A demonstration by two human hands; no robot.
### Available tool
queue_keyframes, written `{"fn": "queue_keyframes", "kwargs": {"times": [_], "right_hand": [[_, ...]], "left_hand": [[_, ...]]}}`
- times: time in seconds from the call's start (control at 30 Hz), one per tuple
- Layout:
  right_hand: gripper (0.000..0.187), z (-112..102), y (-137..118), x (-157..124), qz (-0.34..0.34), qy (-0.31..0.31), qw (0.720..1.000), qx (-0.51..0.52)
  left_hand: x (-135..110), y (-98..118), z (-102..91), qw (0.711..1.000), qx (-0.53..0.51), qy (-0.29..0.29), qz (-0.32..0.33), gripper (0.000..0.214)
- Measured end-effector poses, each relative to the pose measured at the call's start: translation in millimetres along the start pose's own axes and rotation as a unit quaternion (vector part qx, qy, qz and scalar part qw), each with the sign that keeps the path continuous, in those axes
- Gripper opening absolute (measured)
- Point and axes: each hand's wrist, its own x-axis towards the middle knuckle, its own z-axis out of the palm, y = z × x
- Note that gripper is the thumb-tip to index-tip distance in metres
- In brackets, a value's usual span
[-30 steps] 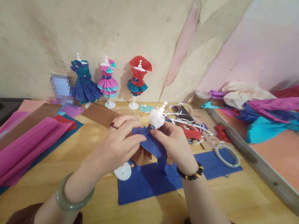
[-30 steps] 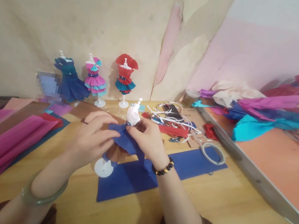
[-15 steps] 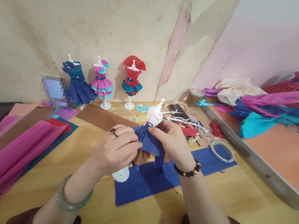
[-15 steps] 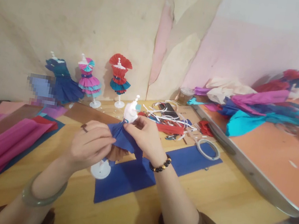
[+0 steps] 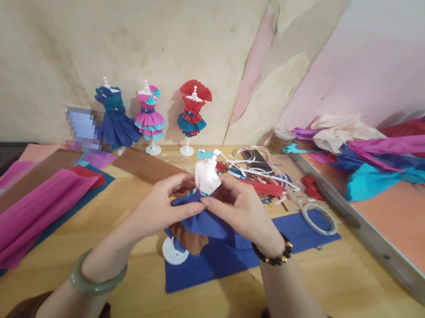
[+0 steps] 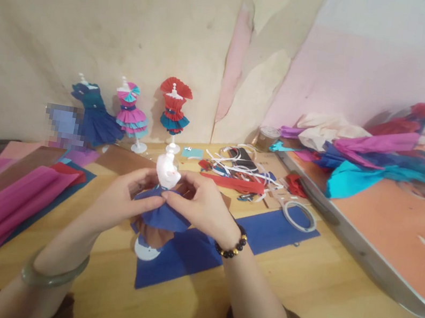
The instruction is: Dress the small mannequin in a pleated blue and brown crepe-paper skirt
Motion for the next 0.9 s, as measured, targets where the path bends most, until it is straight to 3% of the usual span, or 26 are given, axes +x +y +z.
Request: {"fn": "queue_keyframes", "kwargs": {"times": [0.13, 0.3, 0.53, 0.7, 0.9], "right_hand": [[0.043, -4, 2, -1, -0.007, -0.024, 0.999, 0.044], [0.058, -8, 1, -3, 0.018, -0.008, 0.996, 0.091], [0.02, -11, -3, -5, 0.033, -0.036, 0.998, 0.037], [0.018, -9, -3, -4, 0.037, -0.041, 0.998, 0.011], [0.01, -5, -7, -7, -0.008, -0.029, 0.999, -0.021]], "left_hand": [[-1, 4, -2.5, 1.0, -0.005, 0.0, 0.003, 0.051], [-2, 6, -5.2, 1.0, 0.0, 0.001, -0.001, 0.047], [-2, 5, -6.1, 1.0, -0.016, 0.01, -0.019, 0.041], [-3, 7, -7.3, 0.999, -0.02, 0.005, -0.039, 0.039], [-2, 7, -6.4, 0.999, -0.003, 0.013, -0.031, 0.035]]}}
